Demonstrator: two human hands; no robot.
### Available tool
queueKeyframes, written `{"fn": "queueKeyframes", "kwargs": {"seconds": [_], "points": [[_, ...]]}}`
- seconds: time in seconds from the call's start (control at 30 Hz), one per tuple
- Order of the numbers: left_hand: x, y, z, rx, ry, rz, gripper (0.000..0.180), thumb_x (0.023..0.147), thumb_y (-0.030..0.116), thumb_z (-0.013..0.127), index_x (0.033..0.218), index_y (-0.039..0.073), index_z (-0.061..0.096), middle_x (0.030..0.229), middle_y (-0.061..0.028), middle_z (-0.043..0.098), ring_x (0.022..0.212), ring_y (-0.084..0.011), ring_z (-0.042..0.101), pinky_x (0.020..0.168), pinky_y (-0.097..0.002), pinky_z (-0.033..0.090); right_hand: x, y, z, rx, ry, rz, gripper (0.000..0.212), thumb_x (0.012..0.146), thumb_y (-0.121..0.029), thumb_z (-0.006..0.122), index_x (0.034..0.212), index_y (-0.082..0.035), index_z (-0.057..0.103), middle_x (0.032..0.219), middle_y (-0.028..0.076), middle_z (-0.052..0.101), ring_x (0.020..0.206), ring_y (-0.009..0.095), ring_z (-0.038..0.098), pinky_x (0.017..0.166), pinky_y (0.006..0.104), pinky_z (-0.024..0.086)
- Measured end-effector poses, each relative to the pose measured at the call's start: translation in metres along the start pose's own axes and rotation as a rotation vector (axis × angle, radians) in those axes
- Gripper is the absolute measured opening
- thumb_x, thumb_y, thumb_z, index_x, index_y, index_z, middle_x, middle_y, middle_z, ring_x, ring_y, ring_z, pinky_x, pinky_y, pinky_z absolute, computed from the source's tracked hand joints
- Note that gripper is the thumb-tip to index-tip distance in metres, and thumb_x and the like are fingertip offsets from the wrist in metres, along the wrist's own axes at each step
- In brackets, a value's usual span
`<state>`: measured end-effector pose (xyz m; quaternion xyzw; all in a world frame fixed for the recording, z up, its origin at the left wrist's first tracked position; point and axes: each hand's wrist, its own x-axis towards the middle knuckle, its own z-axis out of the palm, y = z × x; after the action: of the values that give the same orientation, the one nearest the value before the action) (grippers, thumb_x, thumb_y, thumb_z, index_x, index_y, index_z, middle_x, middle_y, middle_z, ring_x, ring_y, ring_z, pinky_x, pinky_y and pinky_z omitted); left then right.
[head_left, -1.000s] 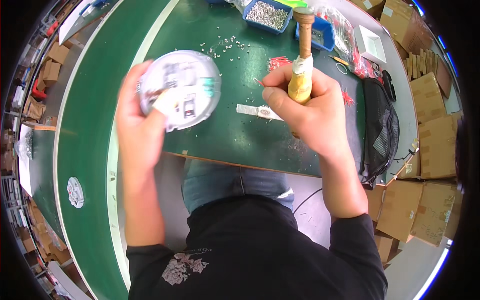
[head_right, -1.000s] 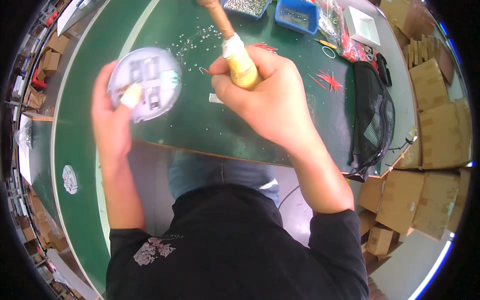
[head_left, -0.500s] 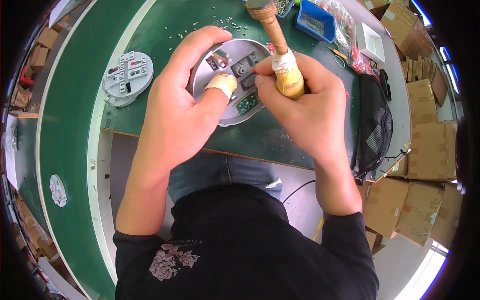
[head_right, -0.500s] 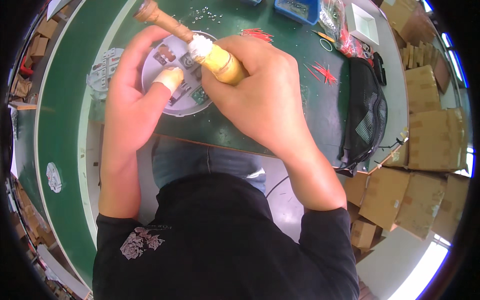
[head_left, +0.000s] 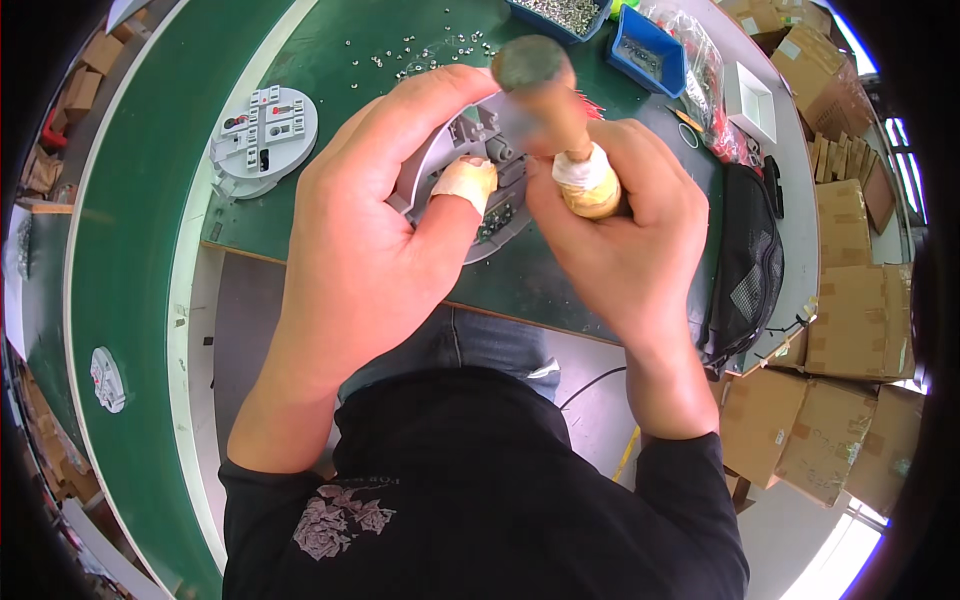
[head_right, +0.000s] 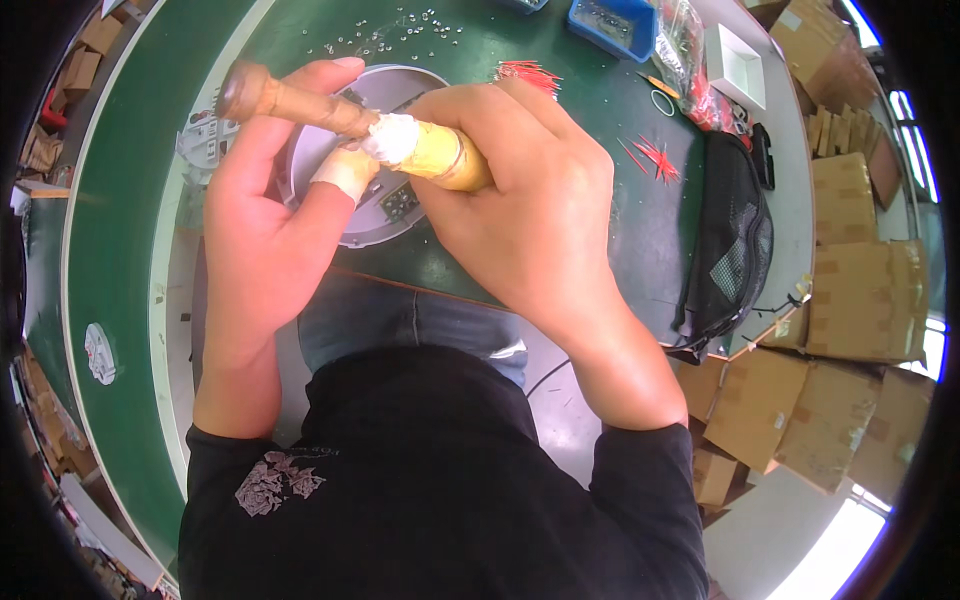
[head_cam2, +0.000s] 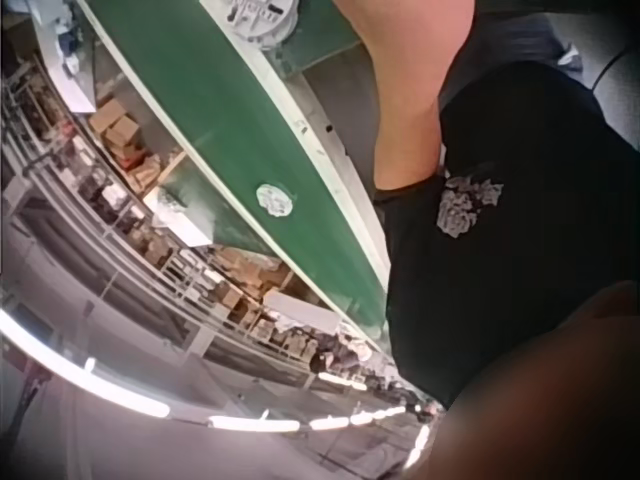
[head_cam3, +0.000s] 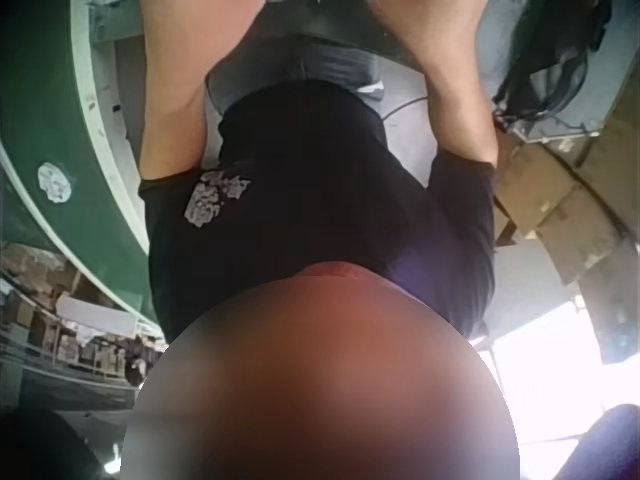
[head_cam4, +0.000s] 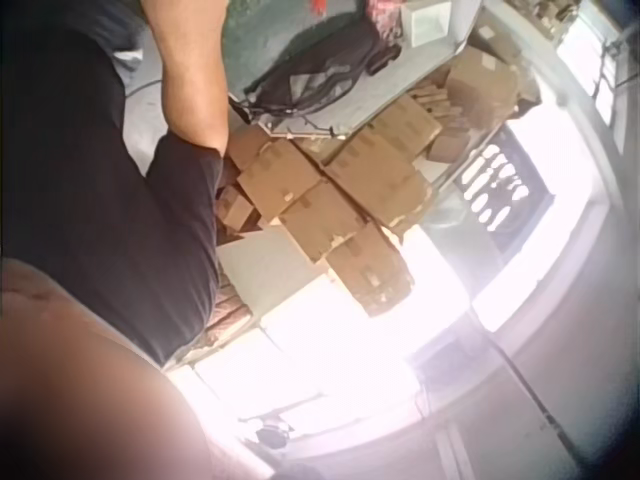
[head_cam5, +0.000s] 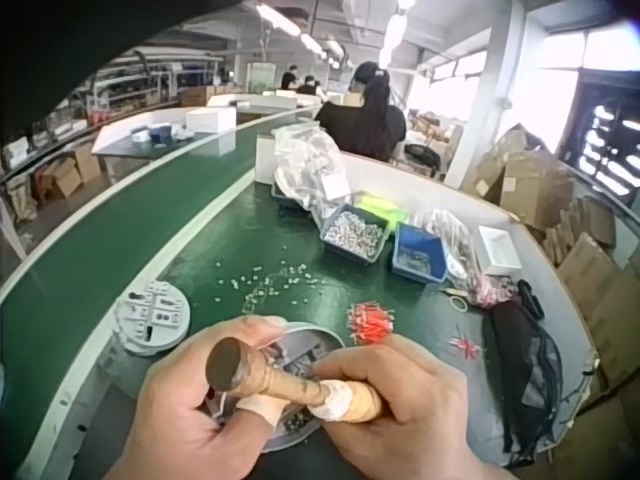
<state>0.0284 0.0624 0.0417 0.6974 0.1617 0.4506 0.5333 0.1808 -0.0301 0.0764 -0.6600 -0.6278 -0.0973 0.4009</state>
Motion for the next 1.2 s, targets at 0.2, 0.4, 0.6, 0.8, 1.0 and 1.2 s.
{"fn": "queueKeyframes", "kwargs": {"seconds": [0.2, 0.4, 0.6, 0.8, 1.0, 1.2], "points": [[0.000, 0.000, 0.000, 0.061, -0.001, 0.057, 0.044, 0.090, -0.012, 0.060, 0.133, -0.003, 0.059, 0.131, -0.0078, 0.061, 0.115, -0.0156, 0.060, 0.099, -0.0284, 0.049, -0.003, -0.001, -0.001, -0.009, -0.024, -0.032, 0.020, 0.075, -0.003, 0.080, 0.093, -0.005, 0.070, 0.081, 0.007, 0.068, 0.070, 0.021, 0.064, 0.064, 0.0310, 0.051], [0.001, 0.001, -0.003, 0.352, -0.067, 0.140, 0.045, 0.089, -0.012, 0.059, 0.132, -0.002, 0.059, 0.126, -0.0082, 0.066, 0.113, -0.0167, 0.064, 0.096, -0.0287, 0.051, 0.003, -0.002, -0.017, -0.046, -0.134, -0.029, 0.021, 0.077, 0.000, 0.078, 0.096, -0.003, 0.069, 0.083, 0.005, 0.068, 0.071, 0.015, 0.062, 0.067, 0.0272, 0.051], [0.006, 0.000, 0.003, 0.195, -0.090, 0.086, 0.043, 0.087, -0.007, 0.066, 0.129, -0.002, 0.060, 0.122, -0.0102, 0.067, 0.111, -0.0167, 0.065, 0.093, -0.0291, 0.053, 0.033, -0.007, -0.030, 0.098, -0.271, 0.070, 0.027, 0.077, 0.002, 0.077, 0.102, -0.003, 0.067, 0.085, 0.002, 0.065, 0.077, 0.009, 0.059, 0.072, 0.0255, 0.051], [0.012, 0.008, 0.019, 0.025, -0.124, -0.232, 0.043, 0.084, -0.002, 0.075, 0.125, -0.002, 0.062, 0.120, -0.0094, 0.068, 0.108, -0.0156, 0.066, 0.091, -0.0299, 0.054, 0.041, 0.000, -0.033, 0.138, -0.346, 0.097, 0.027, 0.077, 0.003, 0.077, 0.102, -0.003, 0.066, 0.085, 0.001, 0.064, 0.079, 0.008, 0.060, 0.073, 0.0250, 0.051], [0.010, -0.010, 0.026, 0.180, -0.074, -0.132, 0.040, 0.081, -0.001, 0.076, 0.119, -0.001, 0.063, 0.107, -0.0078, 0.070, 0.096, -0.0158, 0.068, 0.084, -0.0300, 0.055, 0.036, -0.002, -0.029, 0.134, -0.374, 0.268, 0.024, 0.077, 0.004, 0.076, 0.097, -0.002, 0.064, 0.082, 0.001, 0.064, 0.075, 0.007, 0.058, 0.069, 0.0248, 0.050], [0.001, -0.023, 0.013, -0.321, 0.088, -0.271, 0.033, 0.081, 0.000, 0.076, 0.111, 0.001, 0.063, 0.094, -0.0053, 0.069, 0.083, -0.0126, 0.067, 0.074, -0.0281, 0.055, -0.007, 0.018, -0.013, 0.224, -0.177, 0.245, 0.025, 0.075, 0.005, 0.079, 0.091, -0.003, 0.063, 0.081, 0.004, 0.067, 0.072, 0.009, 0.059, 0.066, 0.0264, 0.049]]}}
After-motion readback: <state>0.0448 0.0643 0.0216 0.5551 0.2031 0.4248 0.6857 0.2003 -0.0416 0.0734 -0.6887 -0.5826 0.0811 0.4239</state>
